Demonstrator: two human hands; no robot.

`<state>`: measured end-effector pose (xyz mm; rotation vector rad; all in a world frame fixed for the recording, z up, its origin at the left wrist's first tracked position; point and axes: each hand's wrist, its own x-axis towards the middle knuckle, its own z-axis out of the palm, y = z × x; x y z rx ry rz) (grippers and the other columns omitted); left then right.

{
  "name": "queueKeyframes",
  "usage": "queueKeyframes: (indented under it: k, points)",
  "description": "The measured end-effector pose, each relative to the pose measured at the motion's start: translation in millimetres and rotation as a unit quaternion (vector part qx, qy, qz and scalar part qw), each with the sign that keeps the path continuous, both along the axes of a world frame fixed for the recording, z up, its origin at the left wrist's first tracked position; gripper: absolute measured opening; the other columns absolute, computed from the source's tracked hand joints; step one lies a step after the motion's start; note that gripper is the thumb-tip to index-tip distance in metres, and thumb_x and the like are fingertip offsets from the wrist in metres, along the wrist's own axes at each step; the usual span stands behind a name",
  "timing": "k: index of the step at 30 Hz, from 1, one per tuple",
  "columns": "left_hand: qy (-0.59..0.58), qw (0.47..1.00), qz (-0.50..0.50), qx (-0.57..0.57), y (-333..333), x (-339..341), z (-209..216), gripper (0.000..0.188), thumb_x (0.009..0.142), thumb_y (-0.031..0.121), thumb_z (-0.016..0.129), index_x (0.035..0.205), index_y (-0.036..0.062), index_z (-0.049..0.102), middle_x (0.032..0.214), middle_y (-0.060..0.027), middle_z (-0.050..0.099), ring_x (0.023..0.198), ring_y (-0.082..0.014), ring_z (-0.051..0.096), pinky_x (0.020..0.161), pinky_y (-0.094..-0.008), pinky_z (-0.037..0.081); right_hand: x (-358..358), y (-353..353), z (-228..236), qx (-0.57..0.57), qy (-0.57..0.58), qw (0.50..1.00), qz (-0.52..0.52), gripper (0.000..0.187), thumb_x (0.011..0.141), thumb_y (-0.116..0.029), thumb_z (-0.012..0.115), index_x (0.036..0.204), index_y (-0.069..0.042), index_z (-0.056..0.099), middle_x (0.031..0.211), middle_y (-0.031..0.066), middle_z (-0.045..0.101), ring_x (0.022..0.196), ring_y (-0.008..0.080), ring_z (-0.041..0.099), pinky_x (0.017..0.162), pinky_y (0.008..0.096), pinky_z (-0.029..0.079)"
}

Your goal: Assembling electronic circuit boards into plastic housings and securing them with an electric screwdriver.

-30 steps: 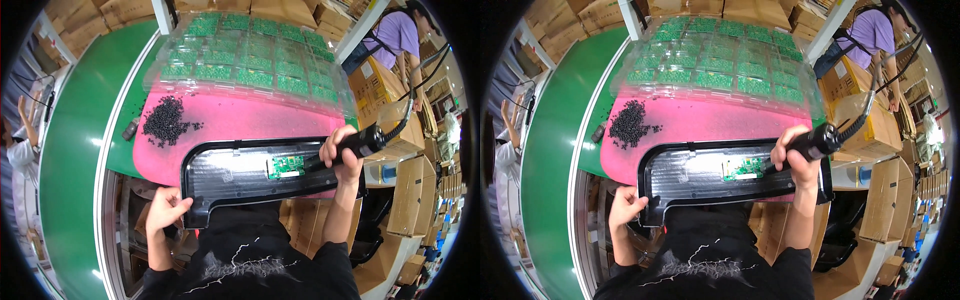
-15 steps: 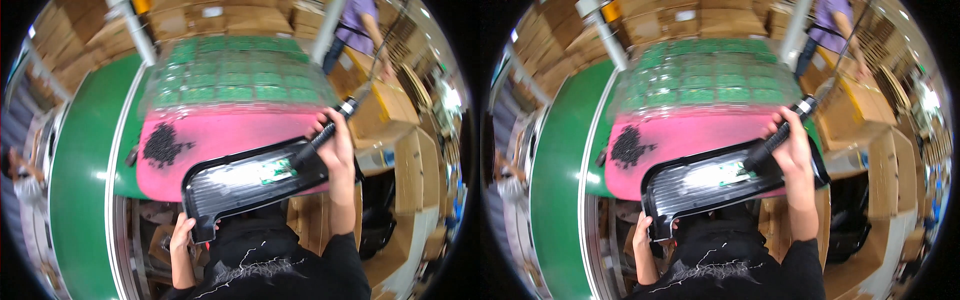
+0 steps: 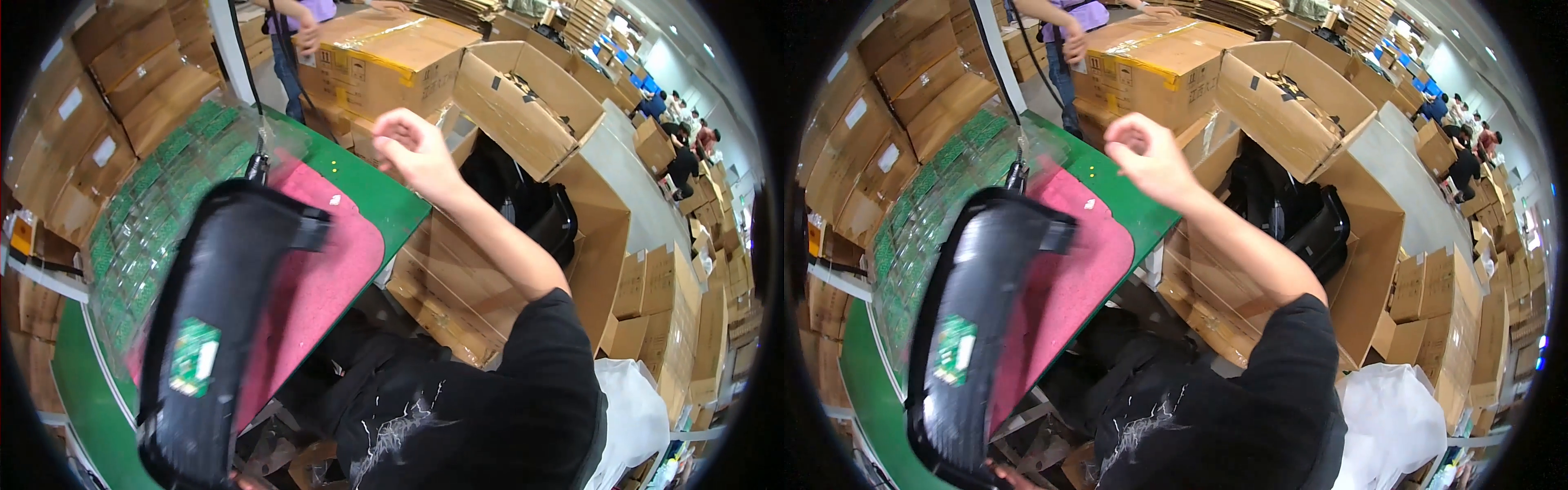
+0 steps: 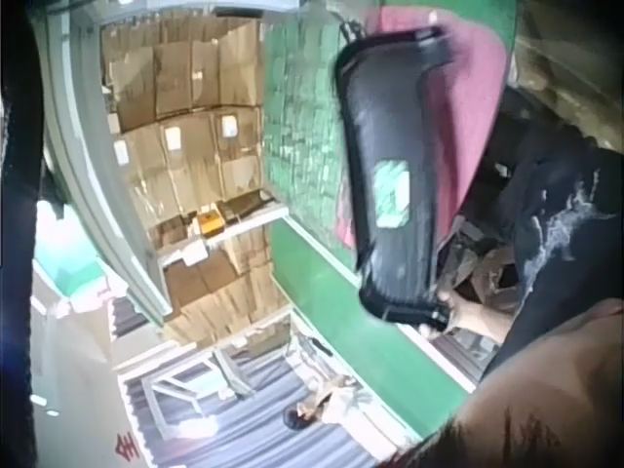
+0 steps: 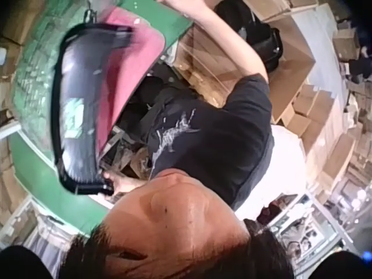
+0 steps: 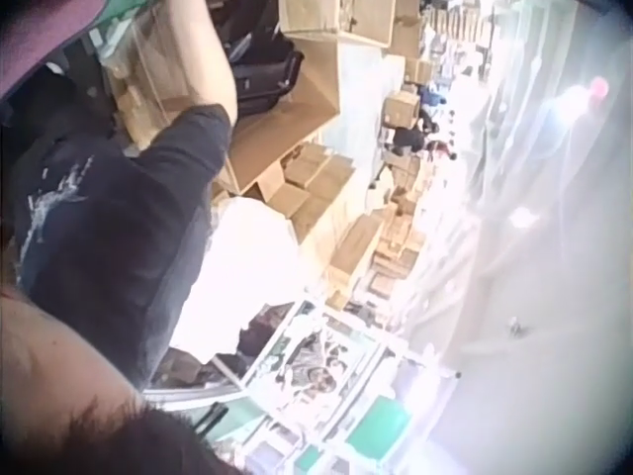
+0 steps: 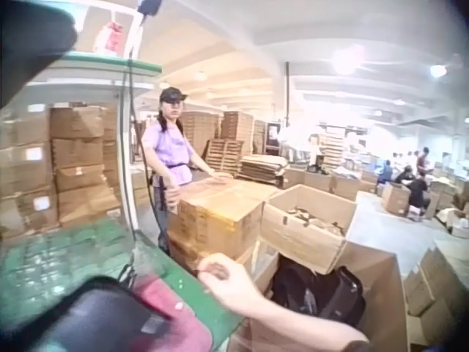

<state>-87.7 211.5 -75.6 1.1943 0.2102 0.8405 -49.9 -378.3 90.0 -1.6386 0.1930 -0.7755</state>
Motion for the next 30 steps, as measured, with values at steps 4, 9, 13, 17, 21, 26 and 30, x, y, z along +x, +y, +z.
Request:
queueKeyframes:
  k: [4, 9, 13, 17, 21, 26, 30]
  points:
    - [-0.205, 0.934, 0.104, -0.273, -24.8, 17.5, 98.9, 0.028, 0.071, 0.035, 0.072, 0.089, 0.0144, 0.065, 0.081, -0.0084, 0.066, 0.069, -0.0259, 0.061, 0.047, -0.0286, 0.042, -53.9, -97.5, -77.9, -0.195, 0.21, 0.933, -0.22, 0.023, 0.086, -0.017, 0.065, 0.101, 0.0, 0.064, 0.103, 0.0155, 0.07, 0.098, 0.0218, 0.068, 0.086, 0.0349, 0.054]
    - [-0.273, 0.916, -0.012, -0.293, 34.2, 10.5, 96.6, 0.047, 0.088, 0.029, 0.064, 0.127, 0.0031, 0.055, 0.119, -0.0191, 0.059, 0.099, -0.0374, 0.06, 0.082, -0.0469, 0.051, -179.4, -200.1, -195.7, -0.175, 0.633, 0.68, -0.326, 0.054, 0.085, -0.033, 0.062, 0.127, 0.001, 0.056, 0.135, 0.0216, 0.057, 0.124, 0.0355, 0.056, 0.103, 0.0454, 0.047]
    - [-0.189, 0.959, -0.095, -0.187, 76.7, -22.7, 107.0, 0.028, 0.087, 0.023, 0.061, 0.108, 0.0044, 0.063, 0.11, -0.0147, 0.065, 0.088, -0.029, 0.063, 0.075, -0.0422, 0.053, -247.8, -196.4, -286.0, 0.014, 0.713, 0.604, -0.356, 0.086, 0.085, -0.048, 0.067, 0.146, -0.005, 0.026, 0.138, 0.0237, 0.054, 0.129, 0.0371, 0.053, 0.107, 0.0483, 0.042]
    - [-0.187, 0.922, 0.162, -0.299, 87.4, -10.4, 121.2, 0.037, 0.074, 0.032, 0.062, 0.095, 0.0018, 0.063, 0.09, -0.0168, 0.067, 0.068, -0.0222, 0.061, 0.047, -0.0292, 0.042, -239.9, -188.4, -285.8, 0.105, 0.644, 0.644, -0.399, 0.061, 0.084, -0.058, 0.069, 0.103, 0.0, 0.068, 0.101, 0.0152, 0.067, 0.075, 0.0262, 0.069, 0.052, 0.0378, 0.058]
    - [-0.194, 0.901, -0.353, -0.16, 255.8, -16.1, 38.9, 0.035, 0.08, 0.023, 0.063, 0.108, 0.0012, 0.058, 0.094, -0.0052, 0.064, 0.075, -0.0136, 0.057, 0.063, -0.0237, 0.049, -294.6, -236.3, -345.9, 0.153, 0.594, 0.706, -0.355, 0.03, 0.091, -0.032, 0.061, 0.087, -0.003, 0.061, 0.059, 0.0133, 0.056, 0.045, 0.022, 0.054, 0.037, 0.0362, 0.045]
    - [-0.007, 0.968, -0.059, -0.245, 146.2, 17.9, 69.3, 0.036, 0.098, 0.024, 0.052, 0.123, -0.002, 0.055, 0.094, -0.0062, 0.058, 0.077, -0.0164, 0.055, 0.068, -0.0262, 0.048, -318.8, -262.2, -350.6, 0.31, 0.399, 0.728, -0.464, 0.025, 0.086, -0.035, 0.061, 0.096, -0.012, 0.058, 0.071, 0.0059, 0.057, 0.052, 0.0202, 0.056, 0.042, 0.0289, 0.046]
    - [0.039, 0.99, -0.067, -0.12, 85.0, 52.0, 77.8, 0.031, 0.097, 0.023, 0.055, 0.116, -0.0005, 0.058, 0.081, -0.0031, 0.055, 0.069, -0.0133, 0.052, 0.061, -0.0242, 0.045, -330.6, -272.3, -291.3, 0.306, 0.289, 0.743, -0.52, 0.032, 0.083, -0.038, 0.066, 0.076, -0.009, 0.054, 0.06, 0.0041, 0.054, 0.049, 0.0152, 0.053, 0.042, 0.0257, 0.044]
